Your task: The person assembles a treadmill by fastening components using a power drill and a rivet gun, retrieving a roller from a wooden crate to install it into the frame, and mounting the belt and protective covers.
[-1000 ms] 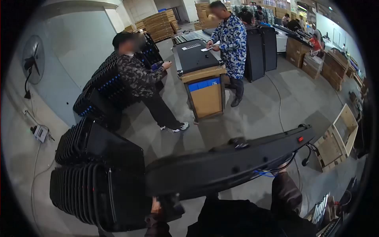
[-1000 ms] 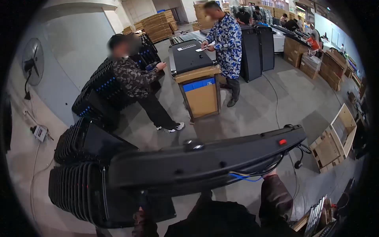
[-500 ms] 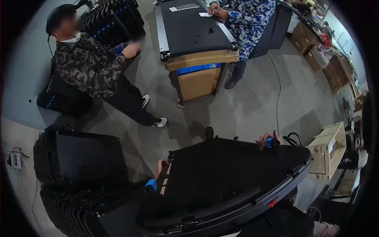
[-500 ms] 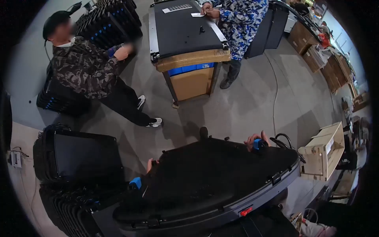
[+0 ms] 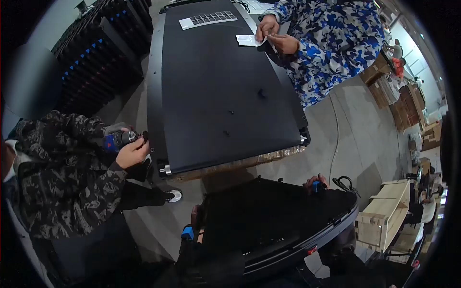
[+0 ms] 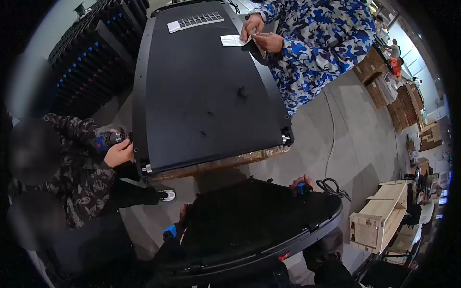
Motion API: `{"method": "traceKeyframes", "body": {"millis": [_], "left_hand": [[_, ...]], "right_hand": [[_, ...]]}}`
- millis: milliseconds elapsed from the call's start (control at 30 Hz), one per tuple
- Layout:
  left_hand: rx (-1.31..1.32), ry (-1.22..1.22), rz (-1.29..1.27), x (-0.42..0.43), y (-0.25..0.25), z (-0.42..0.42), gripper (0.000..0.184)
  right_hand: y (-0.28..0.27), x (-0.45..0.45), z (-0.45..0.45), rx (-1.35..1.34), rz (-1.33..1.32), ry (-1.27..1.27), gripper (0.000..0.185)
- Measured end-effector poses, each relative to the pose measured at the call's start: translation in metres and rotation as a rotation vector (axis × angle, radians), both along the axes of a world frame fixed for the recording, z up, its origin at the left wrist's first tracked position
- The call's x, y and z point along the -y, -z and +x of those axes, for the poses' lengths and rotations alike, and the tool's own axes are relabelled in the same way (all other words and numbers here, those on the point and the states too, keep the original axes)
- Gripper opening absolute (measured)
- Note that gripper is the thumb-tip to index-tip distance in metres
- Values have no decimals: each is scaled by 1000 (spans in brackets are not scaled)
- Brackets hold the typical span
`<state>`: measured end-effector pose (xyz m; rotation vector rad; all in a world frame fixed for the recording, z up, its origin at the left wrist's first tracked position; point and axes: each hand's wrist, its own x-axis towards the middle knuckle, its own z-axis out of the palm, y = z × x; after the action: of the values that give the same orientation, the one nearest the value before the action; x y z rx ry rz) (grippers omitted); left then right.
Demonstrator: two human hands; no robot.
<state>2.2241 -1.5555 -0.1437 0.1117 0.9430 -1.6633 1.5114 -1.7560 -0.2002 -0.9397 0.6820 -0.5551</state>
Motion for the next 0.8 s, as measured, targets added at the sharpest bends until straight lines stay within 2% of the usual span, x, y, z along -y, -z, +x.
{"method": "traceKeyframes", "body": {"millis": [67,100,133,167,200,233,267,300,333,367,400,433,467,533,567,600,633,667,733,800], "left_hand": [[-320,-56,86,27,-31,24,26],[-445,-136,80,26,-20,28,25],[-448,-130,84,23,1,39,25],[-308,-52,-4,16,25,54,23],[-239,-8,-39,14,28,55,22],[-170,36,-74,12,29,55,22],[-216,61,-136,20,17,42,22],[-261,92,-193,23,2,35,24],[-127,93,-159,16,11,19,23],[156,118,-99,-11,56,-18,23],[634,223,-15,-55,132,-67,24],[1047,449,99,-99,199,-122,25],[1169,609,174,-135,230,-164,26],[1119,644,147,-190,264,-223,31],[1307,601,101,-205,227,-256,35],[1002,456,-176,-231,271,-252,37],[1024,507,-217,-237,259,-262,37],[1539,1061,-312,-250,247,-284,35],[1858,1563,-599,-287,234,-303,30],[1624,1575,-895,-327,241,-325,32]], "right_hand": [[7,10,5,-96,139,108,70],[8,14,11,-100,146,116,70],[3,19,19,-123,110,75,70],[-6,24,28,-146,73,33,69],[-18,23,42,-151,81,38,69],[-32,17,59,-122,242,228,65],[-43,18,71,-82,391,414,62],[-43,18,70,-114,411,485,57],[-31,8,66,-95,410,503,57],[-8,-2,61,-231,351,536,55],[20,-10,53,-367,287,572,53],[37,-24,47,-507,229,611,50],[43,-46,40,-647,177,649,48],[40,-121,38,-701,237,436,47],[39,-168,35,-703,312,345,46],[38,-217,36,-693,385,262,45],[42,-268,36,-765,394,223,44],[50,-325,31,-839,413,183,43],[74,-451,18,-791,444,369,39],[68,-564,7,-855,672,521,43]]}}
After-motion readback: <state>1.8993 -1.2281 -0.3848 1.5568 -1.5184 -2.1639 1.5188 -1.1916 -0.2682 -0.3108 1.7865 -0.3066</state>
